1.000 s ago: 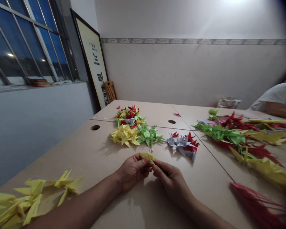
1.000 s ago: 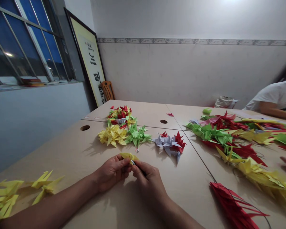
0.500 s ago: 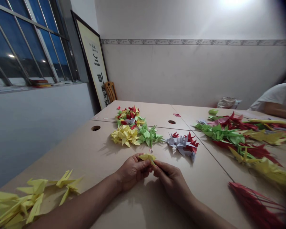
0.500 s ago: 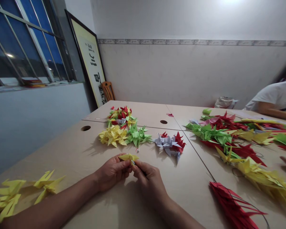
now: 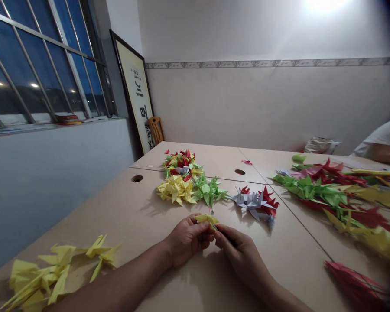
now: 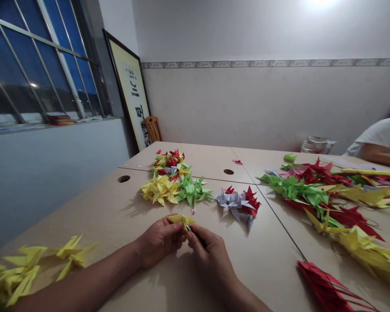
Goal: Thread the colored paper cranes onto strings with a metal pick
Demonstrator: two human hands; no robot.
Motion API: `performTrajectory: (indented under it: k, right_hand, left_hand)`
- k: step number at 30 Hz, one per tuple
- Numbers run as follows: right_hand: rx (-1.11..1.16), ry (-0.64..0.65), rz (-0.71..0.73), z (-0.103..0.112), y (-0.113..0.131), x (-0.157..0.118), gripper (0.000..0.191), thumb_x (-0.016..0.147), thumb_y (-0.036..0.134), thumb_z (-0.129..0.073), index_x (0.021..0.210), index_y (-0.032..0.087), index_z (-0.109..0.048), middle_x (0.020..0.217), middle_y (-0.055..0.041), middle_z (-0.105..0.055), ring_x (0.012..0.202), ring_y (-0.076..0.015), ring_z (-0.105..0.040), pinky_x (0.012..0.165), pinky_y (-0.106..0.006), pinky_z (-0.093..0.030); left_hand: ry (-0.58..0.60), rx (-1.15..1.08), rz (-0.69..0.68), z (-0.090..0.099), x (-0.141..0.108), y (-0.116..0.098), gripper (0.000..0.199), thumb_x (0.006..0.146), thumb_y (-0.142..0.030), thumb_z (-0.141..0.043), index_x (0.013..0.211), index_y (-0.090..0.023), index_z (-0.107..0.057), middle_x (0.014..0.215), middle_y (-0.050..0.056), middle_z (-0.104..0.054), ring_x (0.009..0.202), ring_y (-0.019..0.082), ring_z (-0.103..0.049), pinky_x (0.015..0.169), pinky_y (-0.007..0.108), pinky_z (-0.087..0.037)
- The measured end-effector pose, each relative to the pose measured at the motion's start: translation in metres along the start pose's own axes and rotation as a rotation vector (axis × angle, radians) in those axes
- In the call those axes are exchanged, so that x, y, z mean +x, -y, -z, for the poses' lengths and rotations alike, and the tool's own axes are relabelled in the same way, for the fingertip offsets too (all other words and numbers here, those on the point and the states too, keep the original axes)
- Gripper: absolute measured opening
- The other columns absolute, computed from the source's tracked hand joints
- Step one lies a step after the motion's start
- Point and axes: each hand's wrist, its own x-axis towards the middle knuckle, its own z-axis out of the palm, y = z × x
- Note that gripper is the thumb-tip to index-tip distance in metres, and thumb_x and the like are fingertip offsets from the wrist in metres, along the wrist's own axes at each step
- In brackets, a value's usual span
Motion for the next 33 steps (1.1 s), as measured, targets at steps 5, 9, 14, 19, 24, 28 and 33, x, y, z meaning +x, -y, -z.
performTrajectory:
  k: [5, 9, 14, 19, 24, 28, 33]
  right_hand:
    - [0.008, 0.014, -0.002, -0.0001, 0.0001, 0.0000, 0.024, 0.080, 0.033, -0.051, 0.096, 0.019, -0.063, 0.091, -0.0041, -0.067, 0.086, -0.0196, -0.060, 0.074, -0.026, -0.047]
    - [0.032, 0.015, -0.016, -0.0002, 0.0016, 0.0004, 0.024, 0.080, 0.034, -0.051, 0.094, 0.019, -0.063, 0.092, -0.0040, -0.067, 0.088, -0.0200, -0.060, 0.075, -0.025, -0.046]
    - [0.075, 0.010, -0.035, -0.0004, -0.0005, 0.0011, 0.027, 0.079, 0.035, -0.052, 0.096, 0.017, -0.062, 0.096, -0.0065, -0.066, 0.087, -0.0209, -0.060, 0.077, -0.029, -0.046]
    - [0.085, -0.034, -0.061, -0.0002, -0.0033, 0.0027, 0.031, 0.076, 0.040, -0.054, 0.094, 0.016, -0.063, 0.090, -0.0079, -0.067, 0.080, -0.0220, -0.061, 0.072, -0.031, -0.048]
    - [0.123, -0.087, -0.099, 0.0008, -0.0063, 0.0043, 0.035, 0.074, 0.042, -0.055, 0.093, 0.014, -0.064, 0.080, -0.0079, -0.068, 0.072, -0.0213, -0.061, 0.065, -0.029, -0.048]
    - [0.149, -0.077, -0.126, 0.0011, -0.0077, 0.0050, 0.037, 0.074, 0.043, -0.055, 0.095, 0.013, -0.064, 0.075, -0.0071, -0.067, 0.070, -0.0206, -0.060, 0.061, -0.028, -0.047]
    - [0.177, -0.070, -0.141, 0.0010, -0.0060, 0.0065, 0.039, 0.073, 0.044, -0.055, 0.094, 0.012, -0.064, 0.073, -0.0064, -0.065, 0.067, -0.0192, -0.058, 0.059, -0.027, -0.046]
  left_hand:
    - [-0.054, -0.042, 0.019, 0.0030, -0.0001, 0.0013, 0.014, 0.069, -0.022, -0.062, 0.080, -0.014, -0.057, 0.069, 0.001, -0.061, 0.058, 0.007, -0.055, 0.056, 0.018, -0.038]
    - [-0.063, -0.059, 0.018, 0.0057, 0.0004, 0.0029, 0.012, 0.071, -0.021, -0.060, 0.079, -0.014, -0.056, 0.068, 0.001, -0.060, 0.057, 0.007, -0.056, 0.056, 0.019, -0.039]
    - [-0.044, -0.055, 0.016, 0.0047, 0.0000, 0.0015, 0.010, 0.074, -0.021, -0.056, 0.079, -0.012, -0.056, 0.067, 0.001, -0.059, 0.057, 0.007, -0.055, 0.056, 0.018, -0.040]
    - [-0.101, -0.034, 0.030, 0.0008, -0.0022, -0.0004, 0.010, 0.076, -0.022, -0.054, 0.080, -0.013, -0.054, 0.068, 0.002, -0.059, 0.056, 0.007, -0.056, 0.055, 0.019, -0.040]
    - [-0.122, -0.016, 0.037, 0.0000, -0.0033, -0.0014, 0.011, 0.076, -0.024, -0.053, 0.081, -0.014, -0.051, 0.068, 0.002, -0.060, 0.056, 0.008, -0.056, 0.055, 0.019, -0.039]
    - [-0.049, 0.002, 0.016, 0.0026, -0.0022, 0.0013, 0.013, 0.073, -0.020, -0.054, 0.084, -0.014, -0.051, 0.069, 0.002, -0.059, 0.057, 0.008, -0.056, 0.055, 0.019, -0.038]
    - [-0.087, 0.107, -0.037, 0.0041, 0.0018, 0.0054, 0.019, 0.069, -0.024, -0.057, 0.085, -0.018, -0.049, 0.065, -0.001, -0.058, 0.052, 0.007, -0.053, 0.050, 0.019, -0.037]
